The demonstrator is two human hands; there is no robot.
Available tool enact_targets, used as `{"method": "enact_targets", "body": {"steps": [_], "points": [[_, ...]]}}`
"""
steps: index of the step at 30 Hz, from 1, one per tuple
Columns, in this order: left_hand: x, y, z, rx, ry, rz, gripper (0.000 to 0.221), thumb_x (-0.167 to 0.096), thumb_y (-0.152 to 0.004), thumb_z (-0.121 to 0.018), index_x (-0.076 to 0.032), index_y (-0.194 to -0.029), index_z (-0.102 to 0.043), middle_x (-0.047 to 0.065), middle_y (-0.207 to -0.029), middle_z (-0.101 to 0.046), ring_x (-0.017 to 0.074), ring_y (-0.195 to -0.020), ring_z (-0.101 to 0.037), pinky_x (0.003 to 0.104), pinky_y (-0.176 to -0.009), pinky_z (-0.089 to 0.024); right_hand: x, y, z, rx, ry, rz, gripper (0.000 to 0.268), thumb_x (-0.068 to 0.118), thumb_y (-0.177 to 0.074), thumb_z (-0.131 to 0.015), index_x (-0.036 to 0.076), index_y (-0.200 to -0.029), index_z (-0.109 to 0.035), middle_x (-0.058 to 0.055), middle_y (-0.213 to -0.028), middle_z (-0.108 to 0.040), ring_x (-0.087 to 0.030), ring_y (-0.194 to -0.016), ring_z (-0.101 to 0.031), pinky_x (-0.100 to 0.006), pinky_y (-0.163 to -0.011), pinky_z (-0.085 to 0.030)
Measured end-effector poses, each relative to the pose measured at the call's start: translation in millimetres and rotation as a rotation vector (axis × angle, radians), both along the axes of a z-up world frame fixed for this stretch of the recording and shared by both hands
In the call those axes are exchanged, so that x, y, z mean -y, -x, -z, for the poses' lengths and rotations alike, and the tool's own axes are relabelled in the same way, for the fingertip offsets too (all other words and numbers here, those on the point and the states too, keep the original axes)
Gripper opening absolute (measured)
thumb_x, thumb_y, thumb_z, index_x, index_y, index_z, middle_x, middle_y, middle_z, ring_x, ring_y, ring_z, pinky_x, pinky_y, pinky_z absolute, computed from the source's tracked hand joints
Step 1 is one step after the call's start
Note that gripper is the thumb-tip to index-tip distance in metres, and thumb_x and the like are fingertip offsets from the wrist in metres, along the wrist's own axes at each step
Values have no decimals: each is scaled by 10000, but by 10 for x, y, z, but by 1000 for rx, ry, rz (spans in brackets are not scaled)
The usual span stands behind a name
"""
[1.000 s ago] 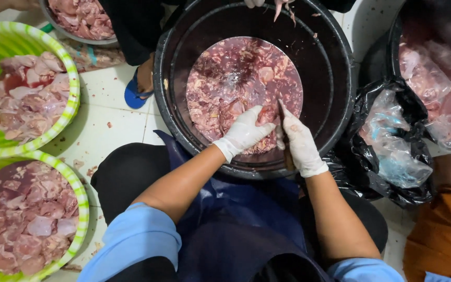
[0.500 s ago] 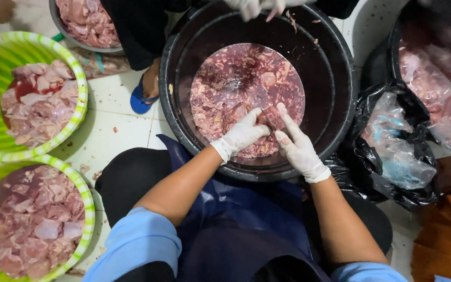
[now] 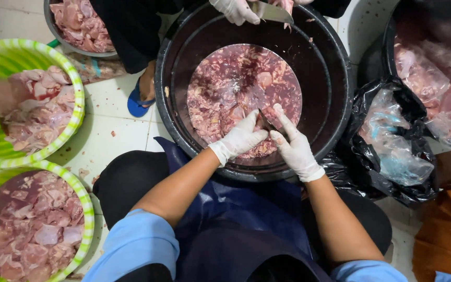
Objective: Trimming and cutting raw chicken pieces in a large basin and sorting them into baskets.
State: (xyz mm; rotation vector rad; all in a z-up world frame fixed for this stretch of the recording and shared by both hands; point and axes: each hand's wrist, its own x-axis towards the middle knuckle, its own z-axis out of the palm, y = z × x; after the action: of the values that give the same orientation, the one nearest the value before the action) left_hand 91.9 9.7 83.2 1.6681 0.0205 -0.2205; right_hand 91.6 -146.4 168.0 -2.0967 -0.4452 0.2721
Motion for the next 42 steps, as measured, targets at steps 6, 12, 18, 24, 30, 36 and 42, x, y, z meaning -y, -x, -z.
{"method": "enact_targets", "body": {"steps": [6,12,18,24,30,36,42], "points": [[21,76,-86,-82,-138,69,779,-351,-818,-633,-20,-1437,-296,328,-1328,-474,409,-1300,-423,482,-1125,-326,-60,23,75,23,22,62,498,275,-936,-606,301,-1415,-472,-60,-866,-690,-180,-822,-645,-391,-770,-529],[68,101,163,-45,-315,13,642,-353,-819,-577,-36,-1342,-381,265,-1147,-605,380,-1134,-577,478,-1001,-460,-75,13,216,102,125,62,551,368,-905,-609,345,-1423,-423,-21,-1309,-595,-281,-1152,-575,-417,-966,-472],[60,-34,551,-97,-322,15,506,-444,-830,-576,-138,-1217,-464,108,-1060,-670,223,-1043,-647,392,-914,-534,-21,-54,556,304,404,30,578,447,-945,-542,359,-1477,-333,-107,-1053,-638,-341,-972,-624,-473,-844,-519],[36,3,-124,-180,-185,12,721,-479,-799,-630,-120,-1376,-391,212,-1303,-549,329,-1256,-495,449,-1078,-404,-147,-26,454,540,290,51,479,392,-969,-536,369,-1435,-424,-63,-882,-615,-287,-855,-646,-407,-735,-543],[9,16,27,-262,-178,-13,814,-445,-796,-642,-112,-1460,-310,235,-1399,-456,334,-1326,-416,424,-1146,-322,-147,-138,367,434,-100,127,379,178,-963,-585,222,-1339,-566,-104,-1115,-686,-269,-955,-646,-374,-850,-509],[-47,124,-63,-295,-58,-46,700,-318,-757,-686,-145,-1388,-438,228,-1305,-532,348,-1257,-495,404,-1053,-443,257,-474,524,-199,-519,356,339,287,-1020,-487,160,-1319,-582,-128,-625,-584,-196,-420,-523,-257,-395,-453],[-60,156,-57,-153,-146,77,723,-208,-692,-665,-210,-1371,-418,208,-1183,-593,361,-1187,-547,451,-1017,-451,28,-260,627,-498,-641,459,167,287,-977,-543,140,-1002,-617,-132,-602,-546,-214,-377,-517,-270,-336,-394]]}}
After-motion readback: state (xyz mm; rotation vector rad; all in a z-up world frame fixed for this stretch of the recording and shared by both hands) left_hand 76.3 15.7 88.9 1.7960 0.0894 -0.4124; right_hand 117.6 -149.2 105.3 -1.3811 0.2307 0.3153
